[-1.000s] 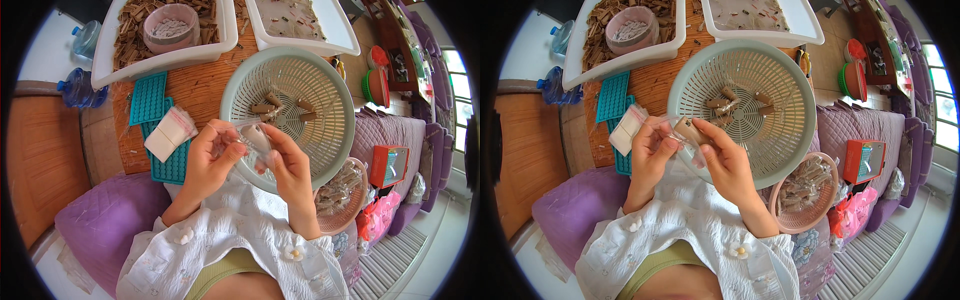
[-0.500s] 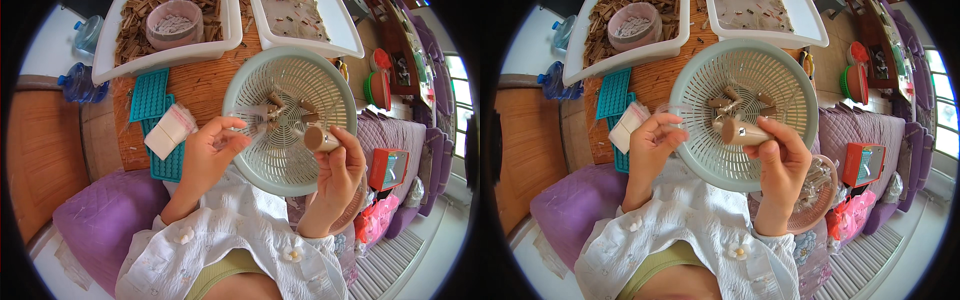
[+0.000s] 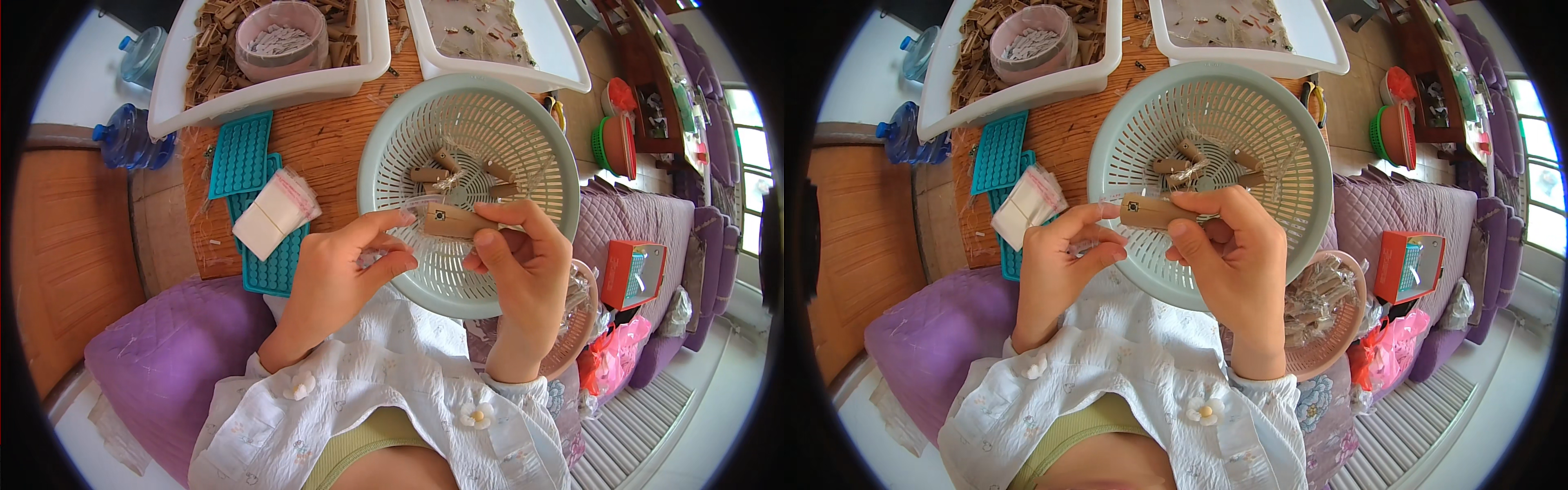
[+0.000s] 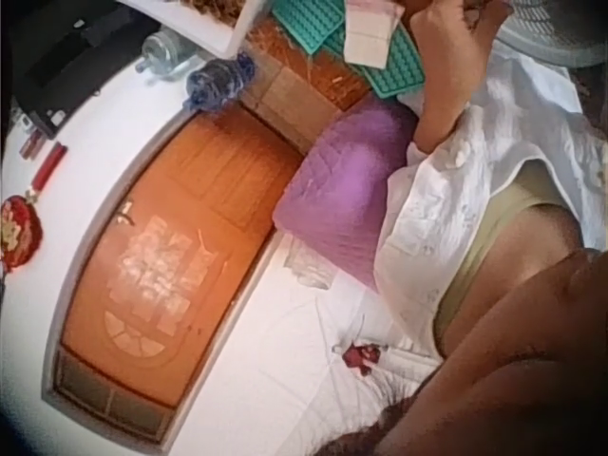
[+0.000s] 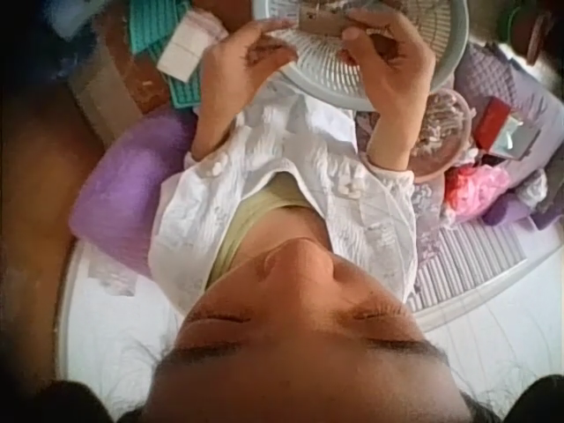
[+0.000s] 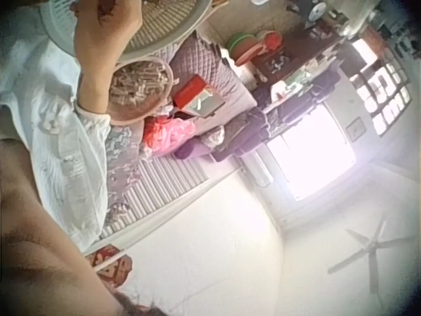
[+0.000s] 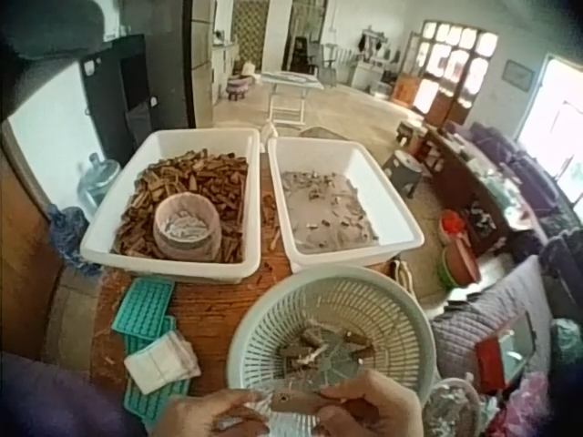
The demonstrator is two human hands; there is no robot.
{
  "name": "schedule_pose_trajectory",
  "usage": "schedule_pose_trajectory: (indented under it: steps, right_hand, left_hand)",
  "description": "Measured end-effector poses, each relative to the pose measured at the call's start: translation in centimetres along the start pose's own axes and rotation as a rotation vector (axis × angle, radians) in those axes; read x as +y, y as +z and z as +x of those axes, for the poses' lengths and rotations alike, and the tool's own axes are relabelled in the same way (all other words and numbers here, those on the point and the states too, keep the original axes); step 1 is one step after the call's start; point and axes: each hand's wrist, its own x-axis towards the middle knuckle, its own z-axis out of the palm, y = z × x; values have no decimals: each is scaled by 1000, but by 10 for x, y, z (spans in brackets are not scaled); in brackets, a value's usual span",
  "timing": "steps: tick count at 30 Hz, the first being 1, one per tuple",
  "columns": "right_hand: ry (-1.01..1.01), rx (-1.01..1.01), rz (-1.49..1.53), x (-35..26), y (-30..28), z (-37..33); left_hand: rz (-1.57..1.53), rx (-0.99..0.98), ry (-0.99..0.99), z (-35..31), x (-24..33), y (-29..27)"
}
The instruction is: The person packages small cylindrical objects and decorative feathers by hand, placing them into small plastic bags.
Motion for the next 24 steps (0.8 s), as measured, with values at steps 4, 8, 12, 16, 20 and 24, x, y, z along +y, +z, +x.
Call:
schedule_pose_trajectory:
  steps: [4,8,12,16,20,24]
  right_hand:
    - [136,-115,-54,2,-4,5]
    - [183,-196,-122,8,-4,11]
    - [114,-210,-334,6,-5,12]
    - [-100,-258,-595,2,-4,15]
    - [-229,-294,-558,1,1,20]
    - [-275,-351,-451,9,2,24]
  left_hand:
    - [88,4,39,2,1,1]
    - [208,-21,148,6,-3,1]
    - [208,-53,188,5,-2,2]
    - [211,-48,201,4,0,4]
    - [215,-92,100,4,4,2]
    - [-42,-120,-5,5,-8,4]
